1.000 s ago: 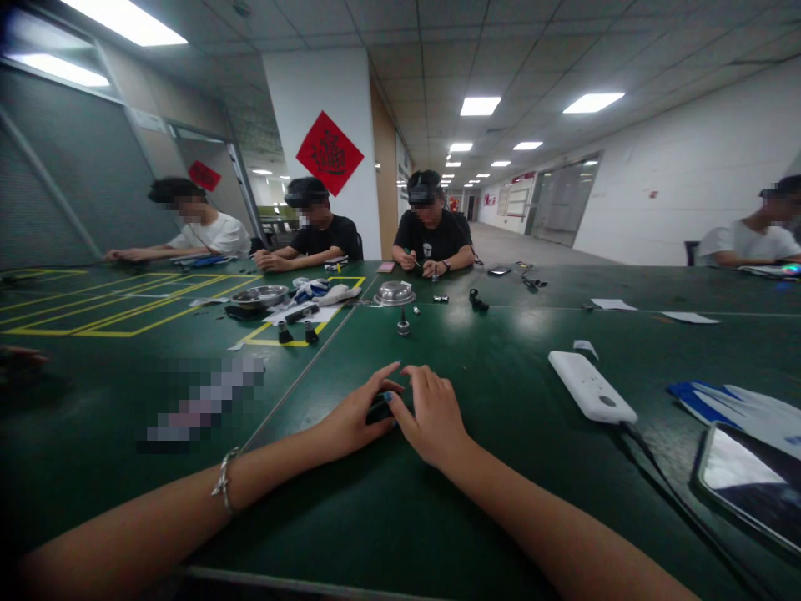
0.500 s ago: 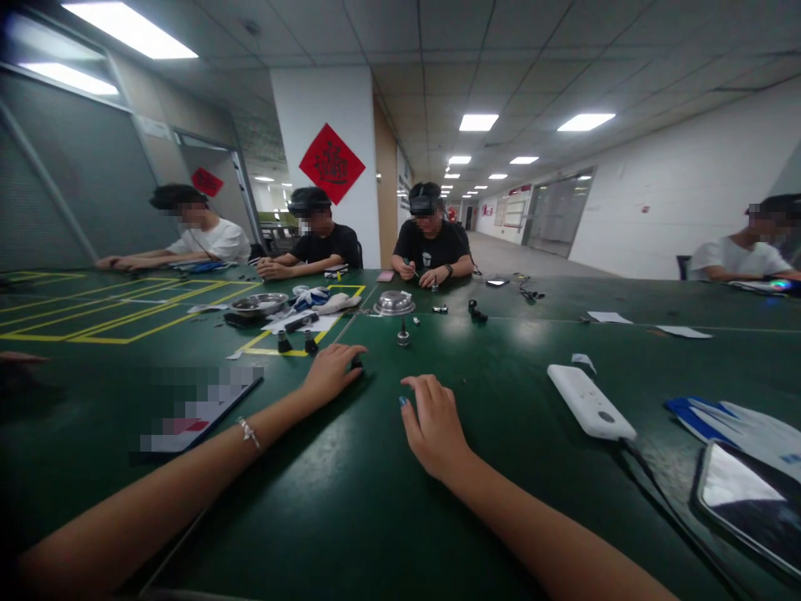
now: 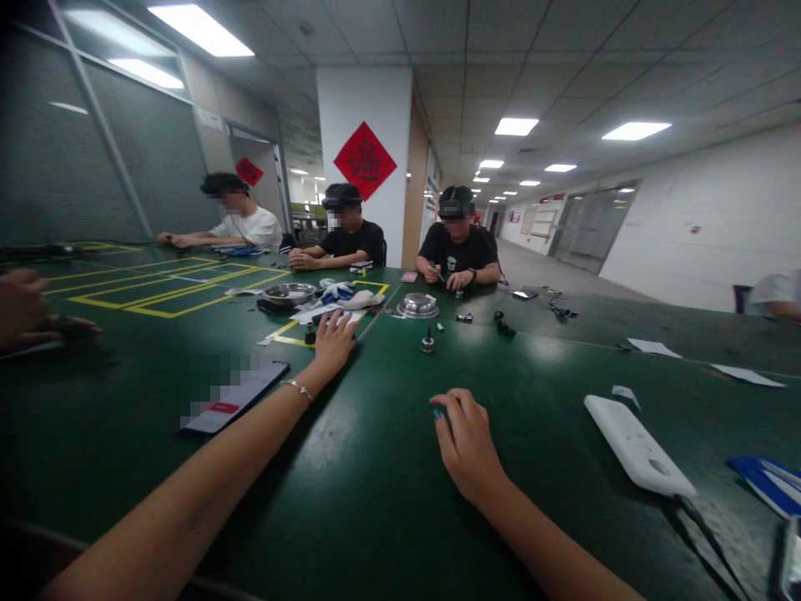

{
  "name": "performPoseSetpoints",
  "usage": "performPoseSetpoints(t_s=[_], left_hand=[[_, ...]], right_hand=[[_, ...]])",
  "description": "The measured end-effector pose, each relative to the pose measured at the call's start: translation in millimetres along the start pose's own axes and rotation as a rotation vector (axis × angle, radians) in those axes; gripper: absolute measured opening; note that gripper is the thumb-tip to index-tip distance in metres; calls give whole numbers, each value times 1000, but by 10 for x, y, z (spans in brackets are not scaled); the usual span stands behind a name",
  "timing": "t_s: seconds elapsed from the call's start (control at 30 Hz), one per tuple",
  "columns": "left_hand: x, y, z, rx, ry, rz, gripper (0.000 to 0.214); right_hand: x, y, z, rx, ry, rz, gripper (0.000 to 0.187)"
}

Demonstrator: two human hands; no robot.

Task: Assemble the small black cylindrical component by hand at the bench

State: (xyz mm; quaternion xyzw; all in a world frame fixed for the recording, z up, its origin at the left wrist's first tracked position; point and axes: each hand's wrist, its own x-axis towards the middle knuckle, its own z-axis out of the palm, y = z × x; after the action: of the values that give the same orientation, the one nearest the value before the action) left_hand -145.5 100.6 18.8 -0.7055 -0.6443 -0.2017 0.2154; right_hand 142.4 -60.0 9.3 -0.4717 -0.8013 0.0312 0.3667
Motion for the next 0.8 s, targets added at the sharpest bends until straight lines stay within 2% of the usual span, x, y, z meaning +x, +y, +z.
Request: performPoseSetpoints(t_s=[0.1,0.23,0.37,0.57,0.8], left_hand=[[-10,16,48,0,19,-122,49],[-68,2,62,6,90,-214,59],[-146,-58,34,26,123,-299,51],[-177,-69,-58,-12,69,-270,36],[-110,-35,-38,-77,-146,-221,30]], right_hand=[[-9,26,8,-13,-8,0,26],[-23,60,4,-22,-8,-6,27],[-31,78,-19,-40,24,-20,29],[-29,85,-44,-56,59,-27,28],[-20,55,-88,-64,35,-49,26]])
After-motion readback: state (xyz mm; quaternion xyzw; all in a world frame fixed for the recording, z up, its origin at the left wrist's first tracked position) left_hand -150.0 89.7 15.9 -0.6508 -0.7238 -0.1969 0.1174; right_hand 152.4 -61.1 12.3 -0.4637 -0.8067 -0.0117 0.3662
